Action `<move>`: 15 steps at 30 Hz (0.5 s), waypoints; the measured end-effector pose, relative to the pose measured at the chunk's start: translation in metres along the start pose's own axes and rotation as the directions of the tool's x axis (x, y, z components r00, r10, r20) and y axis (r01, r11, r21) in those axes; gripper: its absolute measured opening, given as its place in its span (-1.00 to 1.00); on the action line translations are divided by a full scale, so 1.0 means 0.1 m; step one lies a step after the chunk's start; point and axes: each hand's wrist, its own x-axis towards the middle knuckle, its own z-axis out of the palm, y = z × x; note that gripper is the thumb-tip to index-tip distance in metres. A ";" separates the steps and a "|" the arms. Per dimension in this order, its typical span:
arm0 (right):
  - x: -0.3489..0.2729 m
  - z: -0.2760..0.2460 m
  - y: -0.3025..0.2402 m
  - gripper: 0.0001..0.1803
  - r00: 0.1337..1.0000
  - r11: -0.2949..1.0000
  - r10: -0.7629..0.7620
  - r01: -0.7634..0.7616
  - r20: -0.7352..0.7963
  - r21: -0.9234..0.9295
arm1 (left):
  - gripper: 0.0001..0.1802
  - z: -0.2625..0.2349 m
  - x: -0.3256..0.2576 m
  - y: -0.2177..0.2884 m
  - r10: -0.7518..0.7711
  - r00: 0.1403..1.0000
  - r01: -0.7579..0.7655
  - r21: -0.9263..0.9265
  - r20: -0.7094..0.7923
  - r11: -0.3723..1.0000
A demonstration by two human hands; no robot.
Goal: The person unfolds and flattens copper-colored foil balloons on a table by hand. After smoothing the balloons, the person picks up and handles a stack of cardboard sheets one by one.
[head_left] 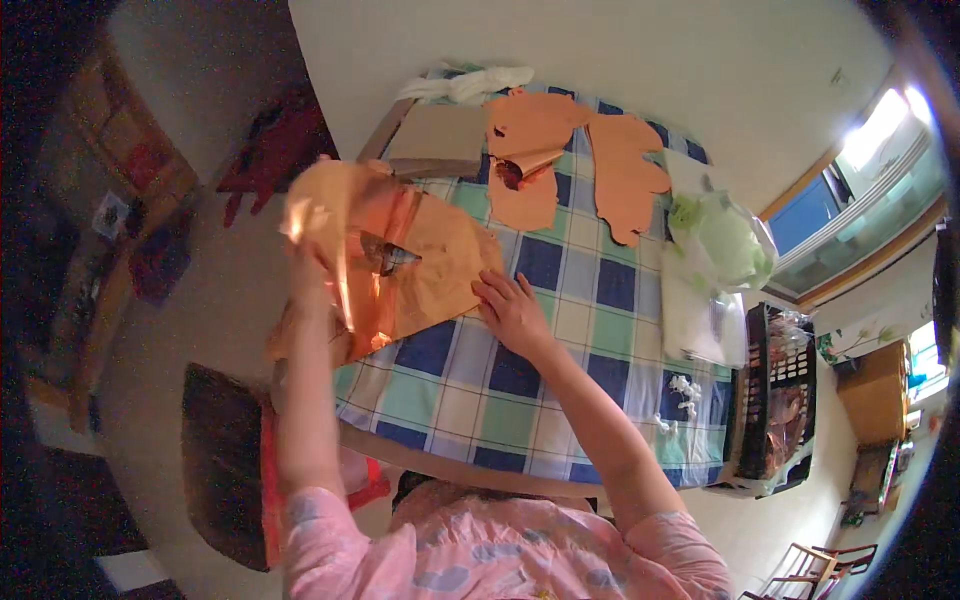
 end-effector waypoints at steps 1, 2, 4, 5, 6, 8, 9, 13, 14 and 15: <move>-0.48 -0.17 0.64 -0.67 0.987 0.971 0.152 -0.138 0.056 -0.193 | -0.64 1.33 -0.45 -0.30 -0.122 0.974 0.139 -0.076 0.193 0.987; -0.86 -0.44 0.98 -0.67 0.966 0.925 0.252 -0.224 0.055 -0.308 | -0.68 2.37 -0.99 0.46 -0.295 0.947 0.320 -0.399 0.123 0.859; -0.66 -0.39 0.79 -0.67 0.979 0.946 0.200 -0.181 0.044 -0.268 | -0.68 1.56 -0.42 0.68 0.340 0.922 -0.311 -0.170 0.183 0.935; -0.56 -0.33 0.70 -0.67 0.983 0.956 0.177 -0.162 0.042 -0.245 | -0.68 1.12 -0.07 0.76 0.261 0.950 -0.199 -0.310 0.170 0.930; -0.51 -0.28 0.64 -0.67 0.987 0.963 0.158 -0.146 0.037 -0.227 | -0.68 0.76 0.24 0.86 0.178 0.968 -0.080 -0.449 0.179 0.890; -0.47 -0.23 0.60 -0.66 0.990 0.971 0.139 -0.130 0.032 -0.199 | -0.64 0.23 0.69 1.17 -0.055 0.998 0.055 -0.129 0.002 0.990; -0.46 -0.24 0.59 -0.66 0.990 0.971 0.136 -0.128 0.029 -0.200 | -0.64 0.08 0.80 1.24 -0.050 0.999 0.050 -0.131 0.002 0.990; -0.40 -0.23 0.49 -0.65 0.985 0.975 0.157 -0.144 0.067 -0.167 | -0.54 -0.58 1.00 1.63 0.399 0.917 -0.132 0.924 -0.024 0.359; -0.38 -0.21 0.48 -0.64 0.985 0.978 0.156 -0.143 0.077 -0.153 | -0.51 -0.68 0.99 1.72 0.471 0.880 -0.081 0.996 0.054 0.037; -0.56 -0.29 0.69 -0.64 0.970 0.953 0.223 -0.195 0.101 -0.232 | -0.51 0.22 0.85 1.45 0.418 0.903 -0.150 0.985 0.102 0.082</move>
